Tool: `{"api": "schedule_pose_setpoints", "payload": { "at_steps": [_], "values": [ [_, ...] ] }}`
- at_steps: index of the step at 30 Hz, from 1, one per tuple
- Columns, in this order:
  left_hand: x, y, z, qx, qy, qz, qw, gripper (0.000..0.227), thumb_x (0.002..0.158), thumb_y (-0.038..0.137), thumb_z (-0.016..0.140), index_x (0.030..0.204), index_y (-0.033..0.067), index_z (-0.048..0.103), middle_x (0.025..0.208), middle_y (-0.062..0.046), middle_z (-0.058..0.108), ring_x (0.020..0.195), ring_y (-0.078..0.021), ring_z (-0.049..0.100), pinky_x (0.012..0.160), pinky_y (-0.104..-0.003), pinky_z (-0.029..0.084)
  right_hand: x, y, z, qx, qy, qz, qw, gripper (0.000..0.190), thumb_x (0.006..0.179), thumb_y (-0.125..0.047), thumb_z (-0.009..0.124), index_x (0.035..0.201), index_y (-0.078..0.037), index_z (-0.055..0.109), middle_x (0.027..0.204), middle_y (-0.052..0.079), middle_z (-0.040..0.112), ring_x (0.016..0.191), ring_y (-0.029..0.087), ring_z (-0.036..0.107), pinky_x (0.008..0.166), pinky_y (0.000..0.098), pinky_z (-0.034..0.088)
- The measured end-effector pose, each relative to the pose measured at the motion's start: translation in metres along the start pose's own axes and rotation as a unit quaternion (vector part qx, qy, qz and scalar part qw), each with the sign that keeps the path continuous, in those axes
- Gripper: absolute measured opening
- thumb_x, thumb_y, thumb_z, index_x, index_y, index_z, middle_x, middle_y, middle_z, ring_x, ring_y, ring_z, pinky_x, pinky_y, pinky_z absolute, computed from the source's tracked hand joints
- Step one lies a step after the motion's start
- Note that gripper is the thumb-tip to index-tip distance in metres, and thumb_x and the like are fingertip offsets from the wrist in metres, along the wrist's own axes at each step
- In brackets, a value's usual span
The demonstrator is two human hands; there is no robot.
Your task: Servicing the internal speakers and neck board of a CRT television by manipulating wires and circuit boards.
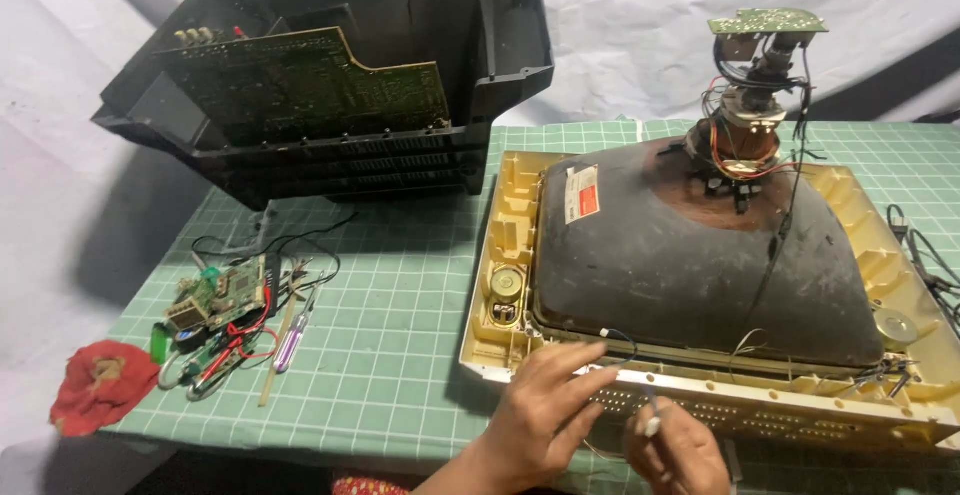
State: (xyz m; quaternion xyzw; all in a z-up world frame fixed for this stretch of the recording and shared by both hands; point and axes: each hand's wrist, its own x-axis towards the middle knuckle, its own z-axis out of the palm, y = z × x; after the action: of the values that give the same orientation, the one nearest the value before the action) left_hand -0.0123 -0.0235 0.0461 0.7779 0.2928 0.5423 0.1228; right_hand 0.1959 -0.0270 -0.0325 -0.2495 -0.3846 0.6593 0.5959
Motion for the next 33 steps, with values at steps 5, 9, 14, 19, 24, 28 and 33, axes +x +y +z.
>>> {"api": "schedule_pose_setpoints", "payload": {
  "at_steps": [5, 9, 14, 19, 24, 28, 33],
  "values": [
    [-0.014, -0.010, 0.006, -0.044, -0.139, -0.037, 0.989, 0.034, 0.111, 0.019, 0.050, 0.145, 0.0130, 0.054, 0.145, -0.016, 0.061, 0.141, -0.0395, 0.056, 0.120, -0.063, 0.030, -0.006, 0.020, -0.013, 0.017, -0.090, 0.057, 0.994, 0.037, 0.103, -0.027, 0.057, 0.080, 0.002, 0.056, 0.051, 0.006, 0.035, 0.040, 0.015, 0.028, 0.036, 0.0297, 0.022],
    [-0.021, -0.004, 0.001, -0.079, -0.097, -0.051, 0.991, 0.019, 0.106, 0.019, 0.062, 0.119, 0.0054, 0.067, 0.095, -0.010, 0.065, 0.087, -0.0260, 0.059, 0.108, -0.054, 0.037, -0.002, 0.034, -0.022, -0.025, -0.015, 0.095, 0.995, 0.043, 0.103, -0.032, 0.058, 0.079, 0.004, 0.058, 0.049, 0.005, 0.034, 0.039, 0.015, 0.027, 0.037, 0.0313, 0.021],
    [-0.026, 0.008, -0.009, -0.012, -0.003, -0.069, 0.998, 0.009, 0.098, 0.010, 0.072, 0.090, 0.0058, 0.070, 0.073, -0.005, 0.064, 0.064, -0.0238, 0.055, 0.074, -0.039, 0.048, -0.007, 0.034, -0.008, -0.094, 0.003, 0.116, 0.989, 0.041, 0.103, -0.034, 0.058, 0.086, 0.002, 0.067, 0.062, 0.009, 0.047, 0.047, 0.016, 0.033, 0.044, 0.0326, 0.023],
    [-0.042, 0.016, -0.012, -0.002, 0.045, -0.138, 0.989, 0.016, 0.098, 0.013, 0.067, 0.084, 0.0059, 0.068, 0.071, -0.005, 0.068, 0.060, -0.0205, 0.060, 0.059, -0.035, 0.046, -0.016, 0.038, 0.013, -0.282, 0.037, -0.057, 0.957, 0.017, 0.088, -0.014, 0.075, 0.100, -0.003, 0.075, 0.069, 0.007, 0.066, 0.055, 0.014, 0.059, 0.052, 0.0271, 0.050],
    [-0.056, 0.016, -0.009, -0.020, 0.039, -0.175, 0.984, 0.009, 0.097, 0.013, 0.069, 0.094, 0.0056, 0.073, 0.081, -0.005, 0.074, 0.068, -0.0191, 0.066, 0.063, -0.033, 0.052, -0.017, 0.036, 0.040, -0.332, 0.053, -0.084, 0.938, 0.022, 0.096, -0.023, 0.065, 0.086, -0.004, 0.072, 0.063, 0.004, 0.064, 0.050, 0.013, 0.056, 0.049, 0.0271, 0.048],
    [-0.061, 0.019, -0.011, -0.043, 0.036, -0.173, 0.983, 0.009, 0.096, 0.010, 0.070, 0.099, 0.0030, 0.075, 0.086, -0.008, 0.077, 0.074, -0.0211, 0.072, 0.067, -0.033, 0.058, -0.023, 0.034, 0.050, -0.321, 0.050, -0.037, 0.945, 0.028, 0.099, -0.022, 0.059, 0.084, -0.002, 0.072, 0.063, 0.006, 0.066, 0.048, 0.013, 0.054, 0.047, 0.0278, 0.048],
    [-0.065, 0.020, -0.016, -0.001, 0.021, -0.162, 0.986, 0.008, 0.097, 0.010, 0.067, 0.093, 0.0053, 0.071, 0.081, -0.006, 0.072, 0.069, -0.0224, 0.064, 0.065, -0.035, 0.050, -0.026, 0.053, 0.028, -0.188, 0.025, 0.057, 0.980, 0.030, 0.102, -0.019, 0.056, 0.084, 0.004, 0.065, 0.056, 0.006, 0.046, 0.046, 0.014, 0.039, 0.040, 0.0281, 0.030]
  ]
}}
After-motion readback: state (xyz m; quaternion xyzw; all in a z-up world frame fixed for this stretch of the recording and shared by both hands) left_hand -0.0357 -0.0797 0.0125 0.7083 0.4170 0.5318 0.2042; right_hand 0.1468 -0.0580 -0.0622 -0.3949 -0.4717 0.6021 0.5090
